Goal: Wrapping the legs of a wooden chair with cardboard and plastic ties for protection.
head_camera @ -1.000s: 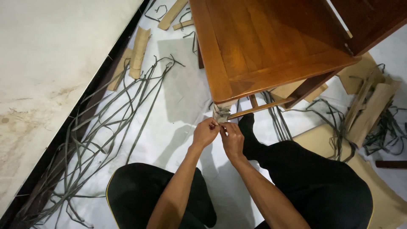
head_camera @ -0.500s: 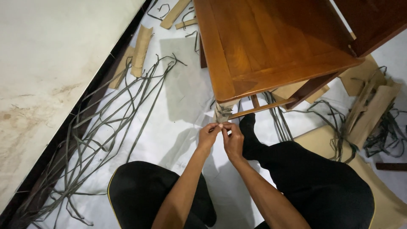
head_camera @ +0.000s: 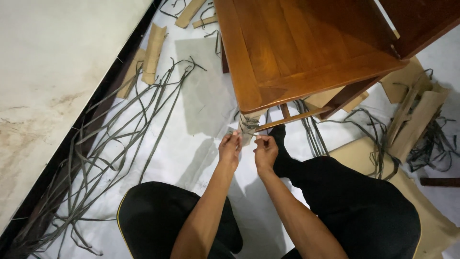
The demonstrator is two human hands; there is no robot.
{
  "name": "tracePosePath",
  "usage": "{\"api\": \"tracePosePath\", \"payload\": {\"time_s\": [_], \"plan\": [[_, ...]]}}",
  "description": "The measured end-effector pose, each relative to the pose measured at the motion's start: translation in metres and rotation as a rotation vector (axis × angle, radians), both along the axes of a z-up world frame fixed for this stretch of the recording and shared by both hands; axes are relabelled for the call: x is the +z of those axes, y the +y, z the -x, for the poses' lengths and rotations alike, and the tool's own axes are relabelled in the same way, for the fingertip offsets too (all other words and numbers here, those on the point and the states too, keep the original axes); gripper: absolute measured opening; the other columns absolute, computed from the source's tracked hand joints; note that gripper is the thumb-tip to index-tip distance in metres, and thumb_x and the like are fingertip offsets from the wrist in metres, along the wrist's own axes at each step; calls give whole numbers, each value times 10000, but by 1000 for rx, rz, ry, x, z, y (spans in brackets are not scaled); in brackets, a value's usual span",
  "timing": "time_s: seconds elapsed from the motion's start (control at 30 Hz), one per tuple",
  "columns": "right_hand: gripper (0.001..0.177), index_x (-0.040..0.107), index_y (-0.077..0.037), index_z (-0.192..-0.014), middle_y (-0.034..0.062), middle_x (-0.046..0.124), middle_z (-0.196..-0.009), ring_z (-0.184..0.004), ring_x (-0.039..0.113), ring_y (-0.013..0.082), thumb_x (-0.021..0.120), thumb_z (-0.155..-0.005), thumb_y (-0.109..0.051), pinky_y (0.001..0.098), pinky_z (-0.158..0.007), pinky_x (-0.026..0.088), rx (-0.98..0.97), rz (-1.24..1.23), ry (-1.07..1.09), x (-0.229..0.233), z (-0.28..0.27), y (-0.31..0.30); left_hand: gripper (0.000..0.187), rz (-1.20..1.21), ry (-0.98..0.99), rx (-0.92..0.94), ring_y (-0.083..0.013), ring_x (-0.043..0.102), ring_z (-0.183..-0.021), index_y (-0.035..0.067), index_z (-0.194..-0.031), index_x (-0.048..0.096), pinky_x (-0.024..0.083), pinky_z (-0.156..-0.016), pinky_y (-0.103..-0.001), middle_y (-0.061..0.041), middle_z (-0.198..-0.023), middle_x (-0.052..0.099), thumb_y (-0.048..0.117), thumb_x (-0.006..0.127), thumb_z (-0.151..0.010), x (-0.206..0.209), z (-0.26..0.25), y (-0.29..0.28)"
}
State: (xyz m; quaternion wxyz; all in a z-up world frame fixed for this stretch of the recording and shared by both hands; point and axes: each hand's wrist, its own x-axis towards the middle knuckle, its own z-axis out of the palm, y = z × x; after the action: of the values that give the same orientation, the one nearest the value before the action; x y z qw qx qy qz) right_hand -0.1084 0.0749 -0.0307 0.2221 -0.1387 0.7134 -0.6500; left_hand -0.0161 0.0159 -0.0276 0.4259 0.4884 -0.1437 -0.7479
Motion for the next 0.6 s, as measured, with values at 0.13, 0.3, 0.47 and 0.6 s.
{"api": "tracePosePath", "payload": {"time_s": [0.13,0.3,0.47,0.6], "plan": [[47,672,-110,-848,75,706,-708,-452,613,172,684,-893,-102,269,-409,437,-22,-30,-20,6,7,0,173,-13,23,-18,-97,733,-837,190,-905,533,576,-732,-207,3,-981,747,174,677,-1000,15,4,-11],[35,674,-121,-843,56,698,-655,-538,646,182,686,-876,-118,280,-491,468,-51,-168,133,-1,22,-6,110,-23,58,23,-133,745,-822,155,-973,521,614,-758,-261,-37,-967,721,117,601,-1039,-11,15,-33],[73,655,-132,-827,51,718,-685,-595,679,183,668,-899,-126,309,-552,516,9,-282,134,-33,46,-20,113,-35,58,19,-121,725,-764,152,-968,509,643,-790,-296,-31,-901,689,109,584,-1040,-30,21,-52],[238,616,-32,-1118,282,707,-995,-1005,681,479,637,-925,-169,530,-860,548,245,-292,292,37,34,-12,81,-2,61,-104,-134,719,-832,141,-992,510,637,-868,-331,-19,-916,665,122,556,-1057,-4,7,-44]]}}
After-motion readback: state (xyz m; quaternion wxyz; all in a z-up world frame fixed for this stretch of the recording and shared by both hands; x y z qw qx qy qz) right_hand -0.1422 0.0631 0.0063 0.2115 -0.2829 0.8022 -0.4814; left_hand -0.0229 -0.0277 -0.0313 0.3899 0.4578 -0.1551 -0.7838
